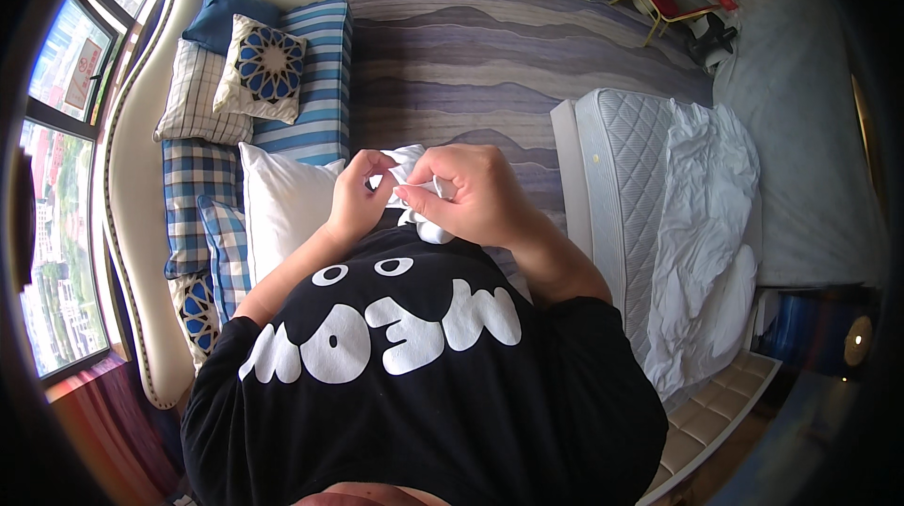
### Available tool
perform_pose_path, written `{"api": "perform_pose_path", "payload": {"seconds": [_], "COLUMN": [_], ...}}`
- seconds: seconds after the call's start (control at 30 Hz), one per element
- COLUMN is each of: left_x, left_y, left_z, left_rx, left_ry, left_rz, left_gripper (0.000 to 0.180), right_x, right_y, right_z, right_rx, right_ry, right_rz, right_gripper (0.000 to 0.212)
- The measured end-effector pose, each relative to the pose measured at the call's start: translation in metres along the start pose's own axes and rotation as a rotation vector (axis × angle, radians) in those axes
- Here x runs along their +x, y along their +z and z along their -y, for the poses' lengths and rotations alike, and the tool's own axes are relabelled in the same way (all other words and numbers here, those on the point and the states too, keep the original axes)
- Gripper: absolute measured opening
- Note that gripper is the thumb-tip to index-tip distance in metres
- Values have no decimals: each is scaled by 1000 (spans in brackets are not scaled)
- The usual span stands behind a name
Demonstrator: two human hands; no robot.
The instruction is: The person arranges several decorative pillows on a sofa, moving them from a bed and placing them in a neat row. The person then picks up a white pillow, inserts it into a pillowcase, and places the finished pillow on the sofa.
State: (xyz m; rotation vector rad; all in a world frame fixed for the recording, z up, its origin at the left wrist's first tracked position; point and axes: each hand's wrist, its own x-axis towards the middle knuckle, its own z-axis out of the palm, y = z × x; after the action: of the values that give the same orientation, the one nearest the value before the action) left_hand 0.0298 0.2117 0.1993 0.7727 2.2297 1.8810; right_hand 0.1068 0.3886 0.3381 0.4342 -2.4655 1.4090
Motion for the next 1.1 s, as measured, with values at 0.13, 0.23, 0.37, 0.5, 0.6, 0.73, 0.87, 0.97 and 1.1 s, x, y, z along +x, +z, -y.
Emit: {"api": "perform_pose_path", "payload": {"seconds": [0.13,0.23,0.37,0.5,0.6,0.73,0.87,0.97,1.1], "left_x": [6,5,-2,-7,-8,-9,-14,-16,-18], "left_y": [-11,-18,-24,-33,-42,-49,-45,-50,-59], "left_z": [14,22,30,33,29,18,9,9,11], "left_rx": [318,331,203,-67,-168,-15,-66,-38,-209], "left_ry": [231,222,65,-125,-93,50,-23,-125,-115], "left_rz": [-57,-51,-25,74,244,391,358,482,589], "left_gripper": [15,14,9,9,13,16,19,28,31], "right_x": [-3,-6,-11,-15,-18,-18,-17,-17,-19], "right_y": [-12,-24,-36,-44,-50,-53,-51,-49,-50], "right_z": [-2,-6,-10,-12,-13,-15,-21,-25,-33], "right_rx": [-10,-84,-78,-30,-21,-47,-41,-50,-74], "right_ry": [-18,53,59,81,122,141,121,133,144], "right_rz": [-41,-99,-215,-298,-335,-389,-440,-454,-491], "right_gripper": [14,13,12,13,13,14,15,16,17]}}
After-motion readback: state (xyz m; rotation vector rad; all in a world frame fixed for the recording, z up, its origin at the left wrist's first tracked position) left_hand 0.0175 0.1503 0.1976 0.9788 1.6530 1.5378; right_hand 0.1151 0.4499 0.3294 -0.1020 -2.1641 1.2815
